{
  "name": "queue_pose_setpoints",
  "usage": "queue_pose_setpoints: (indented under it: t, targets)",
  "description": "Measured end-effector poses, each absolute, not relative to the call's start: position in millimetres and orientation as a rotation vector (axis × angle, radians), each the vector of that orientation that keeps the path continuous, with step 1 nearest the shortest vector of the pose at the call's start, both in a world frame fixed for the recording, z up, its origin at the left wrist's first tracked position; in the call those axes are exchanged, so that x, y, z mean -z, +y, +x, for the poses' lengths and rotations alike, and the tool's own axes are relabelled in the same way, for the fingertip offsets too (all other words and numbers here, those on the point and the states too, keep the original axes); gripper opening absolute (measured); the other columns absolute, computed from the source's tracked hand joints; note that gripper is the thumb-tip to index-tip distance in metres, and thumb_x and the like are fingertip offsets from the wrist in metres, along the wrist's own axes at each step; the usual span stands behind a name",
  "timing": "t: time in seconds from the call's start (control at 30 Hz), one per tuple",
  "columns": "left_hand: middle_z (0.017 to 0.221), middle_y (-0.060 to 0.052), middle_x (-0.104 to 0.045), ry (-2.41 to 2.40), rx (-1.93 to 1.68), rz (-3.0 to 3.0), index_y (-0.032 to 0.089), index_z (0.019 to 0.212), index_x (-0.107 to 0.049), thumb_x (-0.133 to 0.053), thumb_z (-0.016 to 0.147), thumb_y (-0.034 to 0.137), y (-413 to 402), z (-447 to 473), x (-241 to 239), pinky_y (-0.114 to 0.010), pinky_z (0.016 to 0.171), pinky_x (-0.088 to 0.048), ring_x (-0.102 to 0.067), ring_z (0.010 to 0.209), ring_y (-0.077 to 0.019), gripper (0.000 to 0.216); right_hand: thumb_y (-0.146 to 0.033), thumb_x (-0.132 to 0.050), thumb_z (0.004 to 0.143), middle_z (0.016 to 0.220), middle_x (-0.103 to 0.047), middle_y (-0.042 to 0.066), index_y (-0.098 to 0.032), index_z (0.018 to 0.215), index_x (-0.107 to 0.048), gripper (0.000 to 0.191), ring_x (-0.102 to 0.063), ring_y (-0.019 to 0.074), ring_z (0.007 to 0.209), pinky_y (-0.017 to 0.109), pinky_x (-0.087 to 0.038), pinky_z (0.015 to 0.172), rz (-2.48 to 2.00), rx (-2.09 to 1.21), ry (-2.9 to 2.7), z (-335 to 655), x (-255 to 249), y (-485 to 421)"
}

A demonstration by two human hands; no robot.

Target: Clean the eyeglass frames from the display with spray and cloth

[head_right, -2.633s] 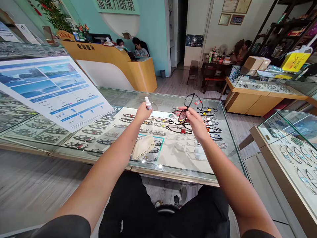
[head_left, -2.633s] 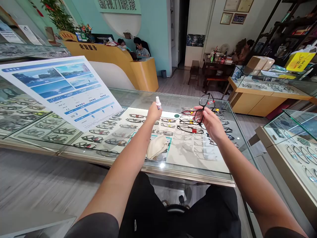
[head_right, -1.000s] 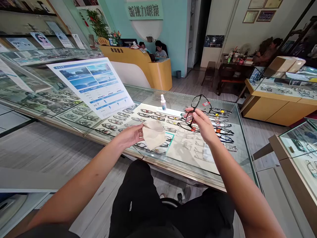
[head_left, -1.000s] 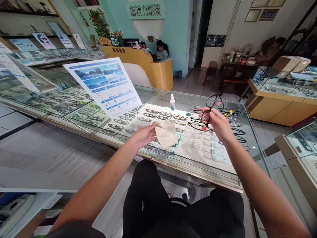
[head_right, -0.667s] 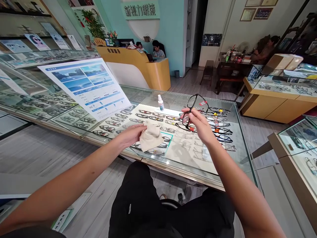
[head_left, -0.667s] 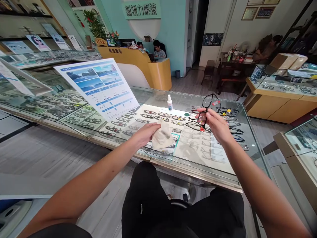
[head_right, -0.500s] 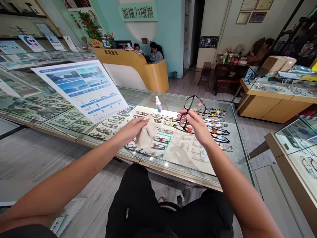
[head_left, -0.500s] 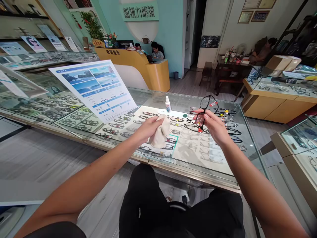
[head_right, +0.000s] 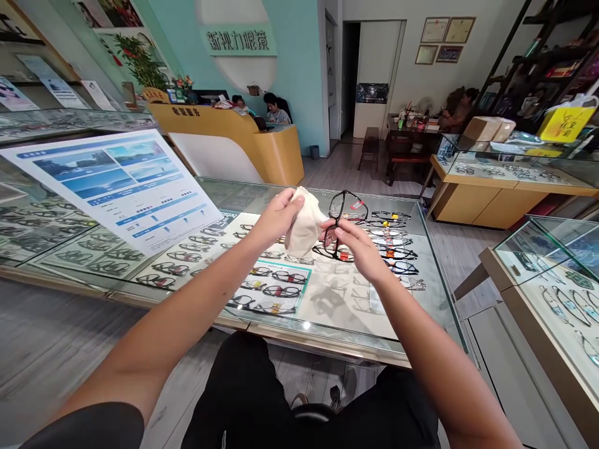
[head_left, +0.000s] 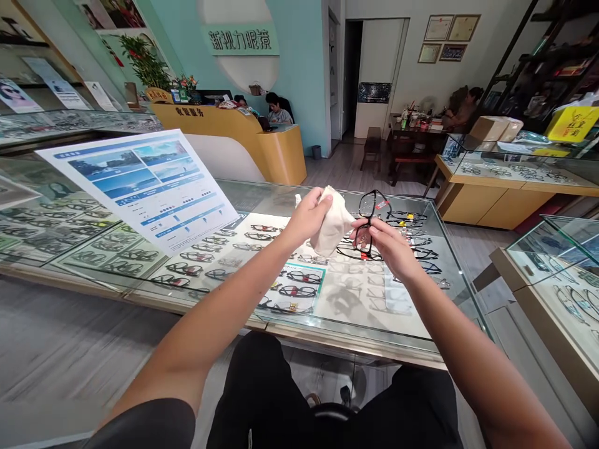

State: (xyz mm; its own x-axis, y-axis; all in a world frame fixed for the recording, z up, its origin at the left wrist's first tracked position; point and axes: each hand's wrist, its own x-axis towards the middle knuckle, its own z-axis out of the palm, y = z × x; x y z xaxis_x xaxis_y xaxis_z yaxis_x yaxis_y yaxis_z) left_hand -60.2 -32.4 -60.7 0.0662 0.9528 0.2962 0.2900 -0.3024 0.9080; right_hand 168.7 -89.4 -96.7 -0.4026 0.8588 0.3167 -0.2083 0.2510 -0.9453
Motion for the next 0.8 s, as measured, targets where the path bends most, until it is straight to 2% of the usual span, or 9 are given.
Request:
queue_pose_setpoints:
  t: [0.1,0.33,0.57,0.63,0.8]
  targets:
    - [0.081,0.001,-0.06,1.097,-1.256,1.563,0.021,0.099,-0.059,-0.061,0.103,0.045,-25,-47,68,-0.026,0.067,-0.041,-0.054,0.071,-0.0152,0.025,-0.052,-0.062,0.105,0.107,-0.077,0.007,-0.023,0.123,-0.077,0.037,-0.066,0.0233,0.095,0.036,-0.047,0.087,-0.639,-1.359,-1.55,169,100,-86]
    - [0.067,0.006,-0.043,0.837,-1.276,1.569,0.024,0.094,-0.049,-0.064,0.099,0.069,-30,-36,95,-0.026,0.058,-0.029,-0.036,0.058,-0.0119,0.048,-0.048,-0.06,0.107,0.107,-0.075,0.007,-0.021,0.125,-0.077,0.036,-0.061,0.0209,0.089,0.035,-0.046,0.083,-0.683,-1.367,-1.575,168,107,-82]
    - [0.068,0.006,-0.042,0.799,-1.266,1.548,0.026,0.103,-0.054,-0.064,0.099,0.07,-38,-41,106,-0.028,0.056,-0.028,-0.035,0.057,-0.0131,0.046,-0.047,-0.057,0.109,0.105,-0.074,0.006,-0.021,0.122,-0.076,0.035,-0.061,0.0198,0.089,0.034,-0.048,0.086,-0.734,-1.322,-1.645,163,108,-83]
    - [0.071,0.005,-0.044,0.8,-1.255,1.535,0.025,0.104,-0.058,-0.064,0.099,0.07,-42,-42,105,-0.028,0.057,-0.029,-0.036,0.059,-0.013,0.045,-0.047,-0.057,0.109,0.104,-0.073,0.006,-0.02,0.121,-0.077,0.035,-0.062,0.0205,0.091,0.034,-0.048,0.087,-0.765,-1.317,-1.657,162,107,-84]
    - [0.089,-0.002,-0.063,0.829,-1.246,1.549,0.021,0.098,-0.069,-0.055,0.101,0.075,-46,-42,103,-0.028,0.068,-0.042,-0.053,0.075,-0.016,0.055,-0.05,-0.057,0.109,0.102,-0.071,0.006,-0.022,0.121,-0.078,0.037,-0.062,0.0226,0.094,0.035,-0.05,0.087,-0.798,-1.332,-1.67,160,105,-88]
